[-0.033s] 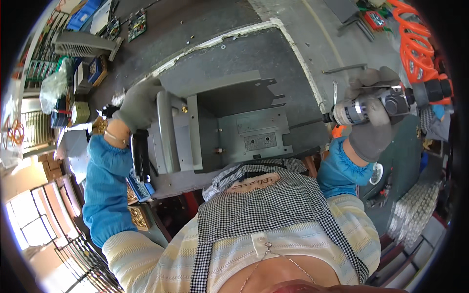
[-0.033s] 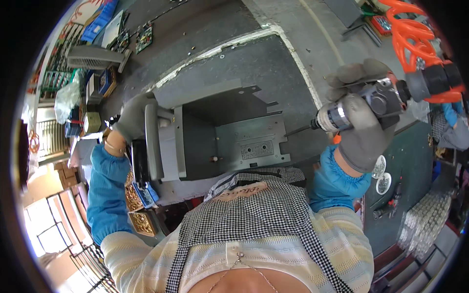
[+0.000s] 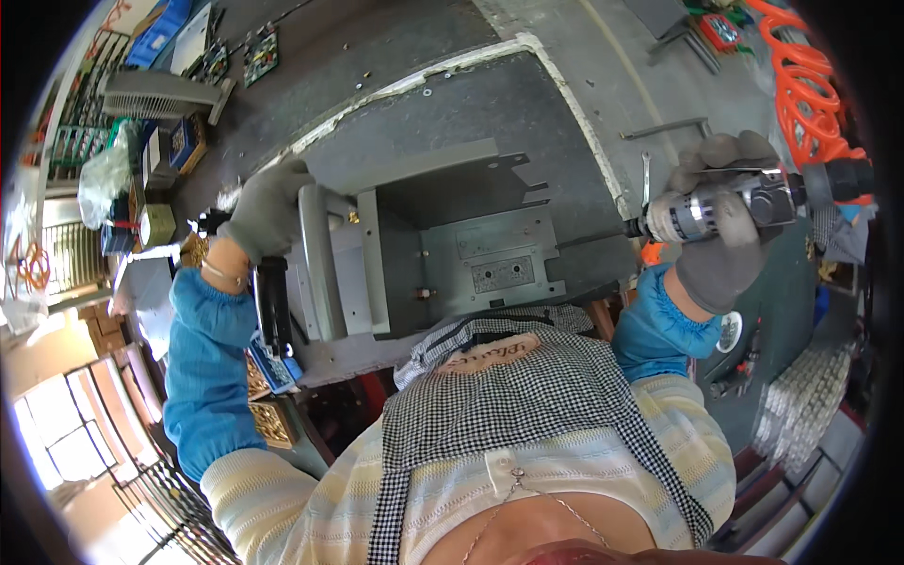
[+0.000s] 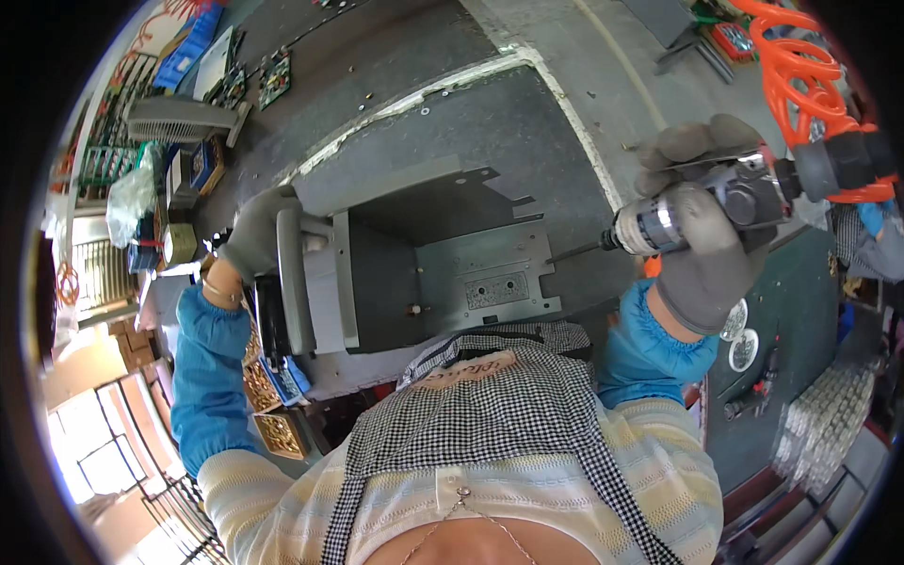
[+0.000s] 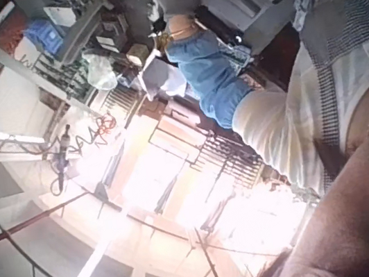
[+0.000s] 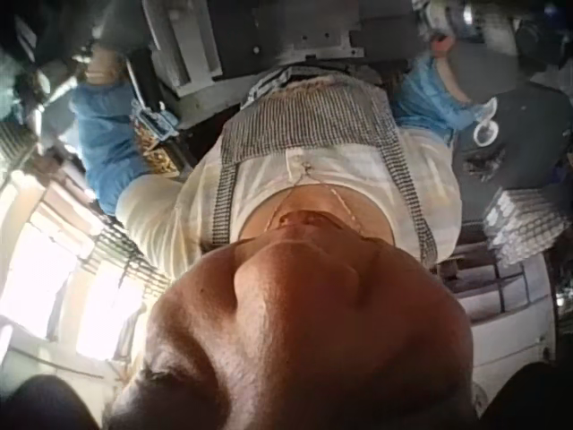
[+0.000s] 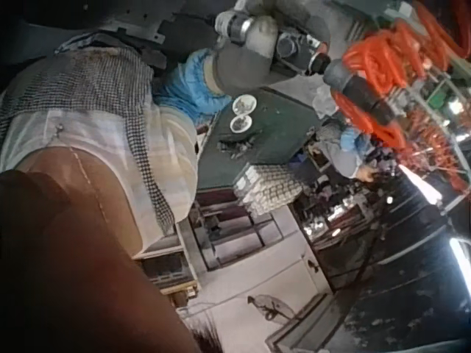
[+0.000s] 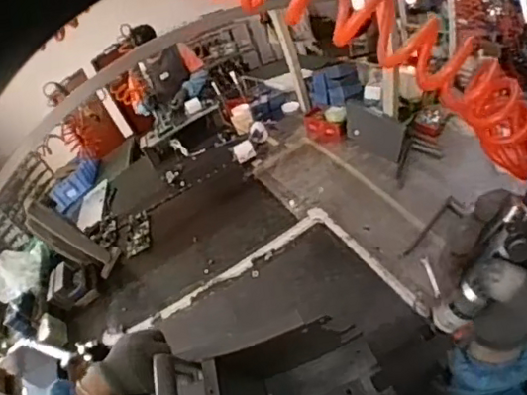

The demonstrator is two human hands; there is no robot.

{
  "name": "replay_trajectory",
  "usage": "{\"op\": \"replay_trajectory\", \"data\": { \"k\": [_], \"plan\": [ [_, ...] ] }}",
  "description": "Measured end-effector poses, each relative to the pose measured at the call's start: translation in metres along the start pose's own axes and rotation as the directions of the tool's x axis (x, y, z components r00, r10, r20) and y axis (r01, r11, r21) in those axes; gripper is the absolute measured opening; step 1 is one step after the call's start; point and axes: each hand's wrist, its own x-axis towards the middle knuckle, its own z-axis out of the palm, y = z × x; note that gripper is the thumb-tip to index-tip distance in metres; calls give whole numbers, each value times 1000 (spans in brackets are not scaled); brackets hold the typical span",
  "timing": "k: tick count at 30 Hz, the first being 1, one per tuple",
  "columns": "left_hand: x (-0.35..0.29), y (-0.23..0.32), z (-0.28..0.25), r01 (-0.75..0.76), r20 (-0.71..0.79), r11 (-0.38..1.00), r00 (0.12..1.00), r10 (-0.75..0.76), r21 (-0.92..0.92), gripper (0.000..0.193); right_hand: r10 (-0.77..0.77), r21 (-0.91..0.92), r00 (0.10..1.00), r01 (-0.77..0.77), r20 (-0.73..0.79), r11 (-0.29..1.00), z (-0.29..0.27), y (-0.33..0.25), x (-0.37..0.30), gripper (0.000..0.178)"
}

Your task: Assemble metal components onto a chassis using a pneumatic screwdriver and manual handling.

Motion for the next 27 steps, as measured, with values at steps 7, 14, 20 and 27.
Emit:
{"op": "replay_trajectory", "data": {
  "k": [7,14,20,27],
  "plan": [
    [-1,10,-5,137,47,990,989,-138,25,23,-133,215,961,81,243,973,-44,-17,16,60],
    [20,51,-49,299,-290,911,932,-215,284,37,-228,119,970,218,79,969,-67,-27,18,59],
    [28,73,-43,225,-366,785,931,3,578,25,-190,200,981,179,41,963,-64,-26,14,63],
    [-4,132,7,310,-388,761,918,-83,570,23,-274,356,948,203,160,912,-79,-19,9,64]
  ]
}}
